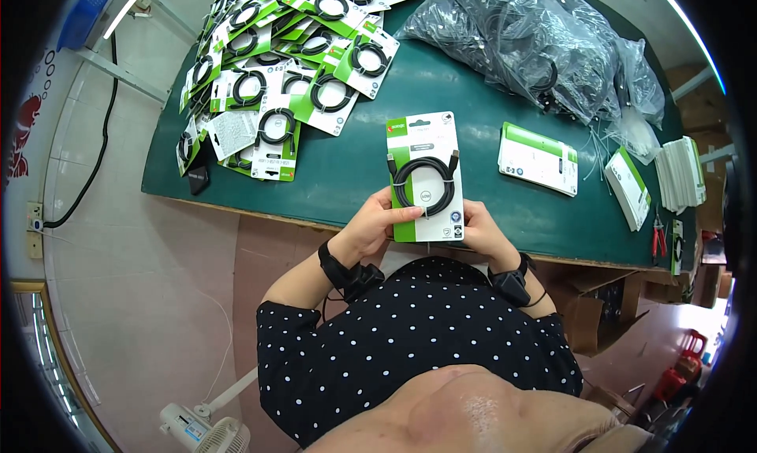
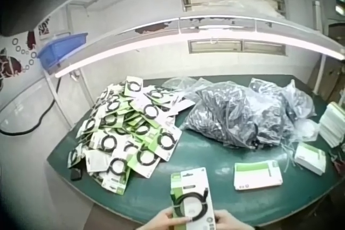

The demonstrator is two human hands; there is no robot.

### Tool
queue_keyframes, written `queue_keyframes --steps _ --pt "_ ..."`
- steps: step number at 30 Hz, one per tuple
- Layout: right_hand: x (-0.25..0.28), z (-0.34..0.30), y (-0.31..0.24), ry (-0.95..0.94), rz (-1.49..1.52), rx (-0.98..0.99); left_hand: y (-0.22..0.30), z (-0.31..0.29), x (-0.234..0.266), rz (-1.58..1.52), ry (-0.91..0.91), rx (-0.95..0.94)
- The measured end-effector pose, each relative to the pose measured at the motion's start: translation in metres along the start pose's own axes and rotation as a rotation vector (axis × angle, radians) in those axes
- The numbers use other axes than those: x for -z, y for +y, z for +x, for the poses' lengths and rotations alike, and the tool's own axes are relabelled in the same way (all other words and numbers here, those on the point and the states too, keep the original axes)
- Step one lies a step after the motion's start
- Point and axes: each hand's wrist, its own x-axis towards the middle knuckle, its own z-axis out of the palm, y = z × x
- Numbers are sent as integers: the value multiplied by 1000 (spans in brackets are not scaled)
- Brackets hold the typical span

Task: The person picks up a packaged cable, threads a zip tie through the cardboard backing, and then secures a loose cable to the backing by tightening the zip tie.

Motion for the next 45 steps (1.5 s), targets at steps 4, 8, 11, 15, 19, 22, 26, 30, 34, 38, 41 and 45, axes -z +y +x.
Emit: queue_keyframes --steps 4,8,11,15,19,22,26,30,34,38,41,45 --pt "13 -7 -2 -14 -44 34 -3 10 -14 -17 13 -7" --pt "27 -17 -6 -19 -64 52 -11 18 -29 -20 22 25" --pt "38 -28 -5 -31 -51 57 -15 24 -42 -35 33 33" --pt "55 -39 -1 -45 -12 66 -14 32 -58 -51 -1 78" --pt "71 -50 -5 -64 43 -2 -15 37 -72 42 7 95" --pt "80 -60 -13 -83 80 -139 -10 39 -83 104 54 113" --pt "93 -70 -11 -21 38 -61 -6 47 -95 45 67 113" --pt "118 -81 -8 25 -124 -28 -4 52 -102 20 72 100" --pt "135 -90 -18 172 -346 46 3 56 -102 258 -21 197" --pt "147 -103 -8 296 -356 28 18 50 -96 500 -59 159" --pt "149 -108 -6 305 -352 25 50 44 -81 486 63 -24" --pt "148 -108 -2 351 -352 34 118 51 -26 577 322 -362"
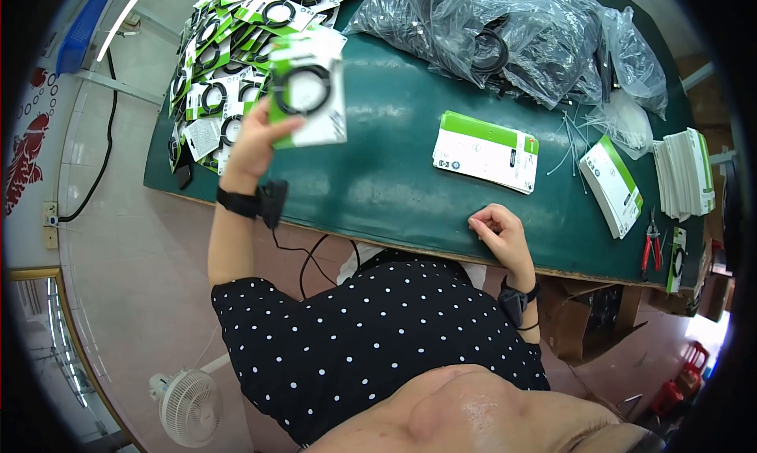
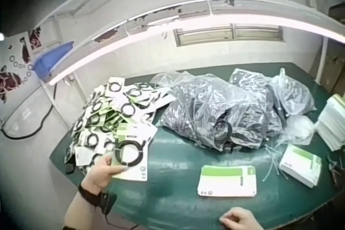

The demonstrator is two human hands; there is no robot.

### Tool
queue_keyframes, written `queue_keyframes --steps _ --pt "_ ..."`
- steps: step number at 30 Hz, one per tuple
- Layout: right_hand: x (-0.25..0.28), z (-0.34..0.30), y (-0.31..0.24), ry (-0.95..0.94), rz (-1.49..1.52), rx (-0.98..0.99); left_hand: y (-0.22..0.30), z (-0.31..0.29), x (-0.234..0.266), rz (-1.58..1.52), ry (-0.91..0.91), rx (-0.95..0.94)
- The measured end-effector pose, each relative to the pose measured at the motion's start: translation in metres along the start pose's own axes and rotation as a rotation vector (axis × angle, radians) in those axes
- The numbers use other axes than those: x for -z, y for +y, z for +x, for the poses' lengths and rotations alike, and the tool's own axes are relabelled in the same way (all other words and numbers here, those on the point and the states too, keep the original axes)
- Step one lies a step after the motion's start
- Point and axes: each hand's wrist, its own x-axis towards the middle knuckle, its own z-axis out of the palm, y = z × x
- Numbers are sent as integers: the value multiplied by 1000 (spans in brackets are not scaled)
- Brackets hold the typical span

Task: The person picks up a packaged cable, threads a zip tie through the cardboard backing, and then secures a loose cable to the backing by tightening the zip tie.

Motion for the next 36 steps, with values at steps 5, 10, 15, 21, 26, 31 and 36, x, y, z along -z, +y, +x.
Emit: queue_keyframes --steps 5,10,15,21,26,31,36 --pt "-9 3 -4 47 -43 24 -24 70 130 -203 496 -246" --pt "-15 5 -3 137 -47 6 -59 96 129 504 723 -441" --pt "-19 5 -4 182 -53 -22 -89 107 95 1164 370 -641" --pt "-28 6 -4 230 -62 -24 -108 106 79 1521 401 -584" --pt "-30 7 -4 245 -91 -29 -111 119 102 1559 348 -585" --pt "-29 8 -4 246 -91 -29 -97 113 98 1475 348 -515" --pt "-22 8 -13 190 -35 -84 -75 96 86 1370 324 -619"
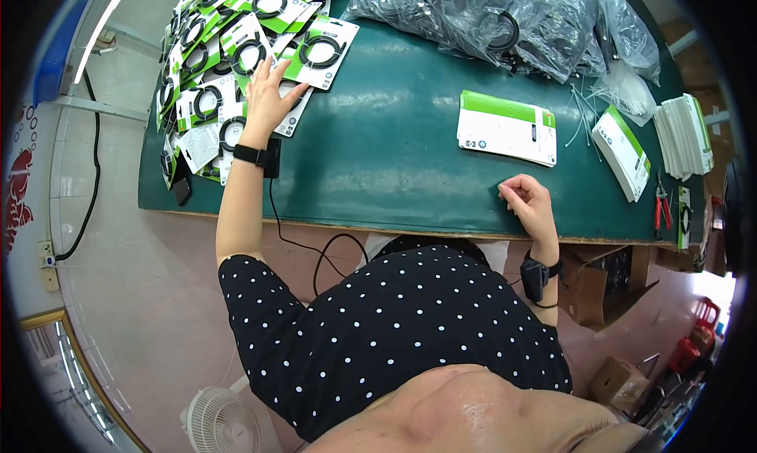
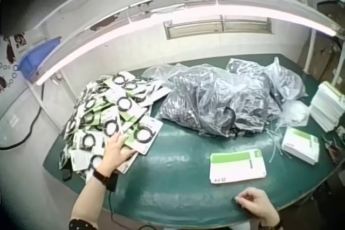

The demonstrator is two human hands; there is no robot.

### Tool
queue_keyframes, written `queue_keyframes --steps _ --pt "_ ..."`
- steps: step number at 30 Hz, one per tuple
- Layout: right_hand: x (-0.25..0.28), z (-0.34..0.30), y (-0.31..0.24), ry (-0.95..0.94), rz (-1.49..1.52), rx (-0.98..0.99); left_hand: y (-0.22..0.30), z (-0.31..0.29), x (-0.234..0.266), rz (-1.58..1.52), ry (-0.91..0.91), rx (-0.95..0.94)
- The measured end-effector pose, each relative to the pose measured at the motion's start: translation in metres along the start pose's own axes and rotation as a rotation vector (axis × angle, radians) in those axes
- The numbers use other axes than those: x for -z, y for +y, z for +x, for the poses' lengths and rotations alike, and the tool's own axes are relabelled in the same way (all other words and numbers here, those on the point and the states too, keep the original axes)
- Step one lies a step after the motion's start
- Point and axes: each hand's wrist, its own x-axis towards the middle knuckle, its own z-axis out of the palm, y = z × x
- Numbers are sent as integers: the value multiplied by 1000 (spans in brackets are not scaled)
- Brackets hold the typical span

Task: The person picks up a packaged cable, threads a zip tie through the cardboard backing, and then secures a loose cable to the backing by tightening the zip tie.

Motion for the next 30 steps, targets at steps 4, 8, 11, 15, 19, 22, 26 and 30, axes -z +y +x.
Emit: queue_keyframes --steps 4,8,11,15,19,22,26,30 --pt "17 -3 -10 18 104 -32 69 11 48 -348 -166 -127" --pt "31 -6 -16 107 479 -72 152 29 78 -723 -391 -164" --pt "38 -13 -3 142 557 -84 207 56 61 -891 -472 -355" --pt "45 -21 20 156 573 -32 277 103 0 -1026 -426 -442" --pt "44 -20 26 123 570 18 296 152 -71 -525 170 -397" --pt "45 -20 27 115 576 24 302 164 -92 -306 205 -225" --pt "47 -24 28 88 596 15 299 166 -93 -328 66 -175" --pt "50 -22 28 58 602 28 291 157 -61 -579 -106 -82"
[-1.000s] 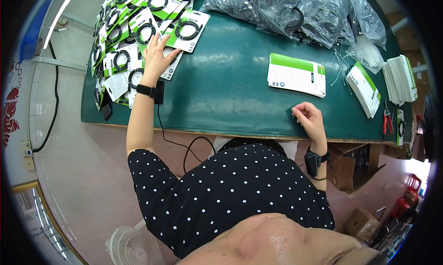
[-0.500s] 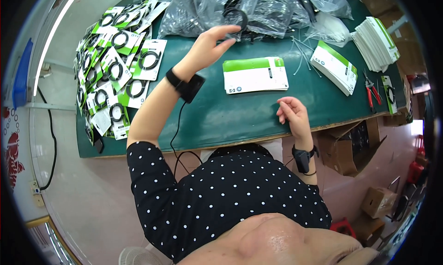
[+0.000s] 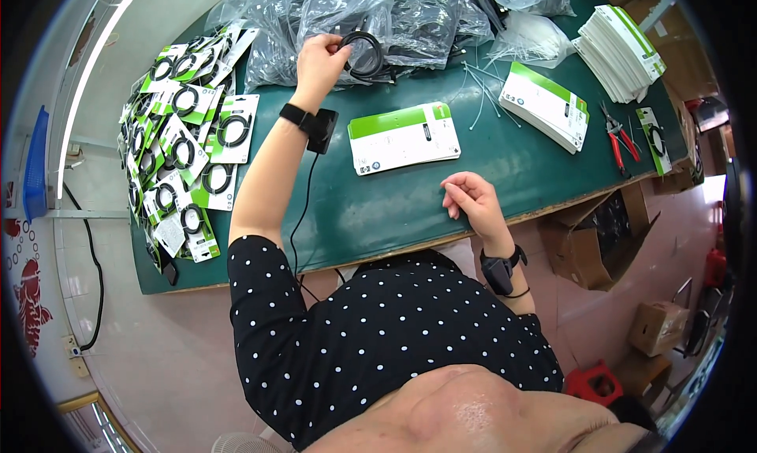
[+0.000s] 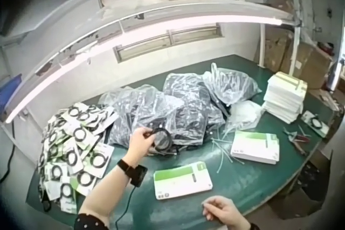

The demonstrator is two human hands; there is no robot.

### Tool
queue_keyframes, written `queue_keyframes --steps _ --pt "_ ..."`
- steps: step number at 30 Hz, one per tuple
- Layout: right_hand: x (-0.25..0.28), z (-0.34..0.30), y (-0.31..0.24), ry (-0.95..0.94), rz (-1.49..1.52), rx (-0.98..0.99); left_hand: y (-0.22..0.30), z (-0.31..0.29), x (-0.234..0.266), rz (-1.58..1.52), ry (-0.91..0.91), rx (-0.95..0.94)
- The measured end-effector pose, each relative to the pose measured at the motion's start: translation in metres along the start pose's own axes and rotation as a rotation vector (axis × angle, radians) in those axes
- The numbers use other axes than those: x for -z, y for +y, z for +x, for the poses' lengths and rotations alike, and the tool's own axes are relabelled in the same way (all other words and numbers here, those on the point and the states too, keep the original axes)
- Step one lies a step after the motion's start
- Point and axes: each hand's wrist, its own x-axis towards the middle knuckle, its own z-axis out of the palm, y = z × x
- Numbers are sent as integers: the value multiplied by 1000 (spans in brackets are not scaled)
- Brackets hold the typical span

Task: The person picks up a packaged cable, threads a zip tie through the cardboard backing, and then secures a loose cable to the backing by tightening the zip tie.

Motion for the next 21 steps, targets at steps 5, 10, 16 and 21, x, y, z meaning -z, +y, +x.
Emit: queue_keyframes --steps 5,10,16,21 --pt "-2 0 4 -35 -39 6 24 -53 35 -639 -50 280" --pt "-43 2 -17 -64 -150 -39 55 -134 49 -1153 -105 572" --pt "-86 15 -18 -86 207 -59 64 -211 56 -1251 -243 701" --pt "-93 14 -6 -116 363 -161 53 -243 65 -1460 -544 1002"
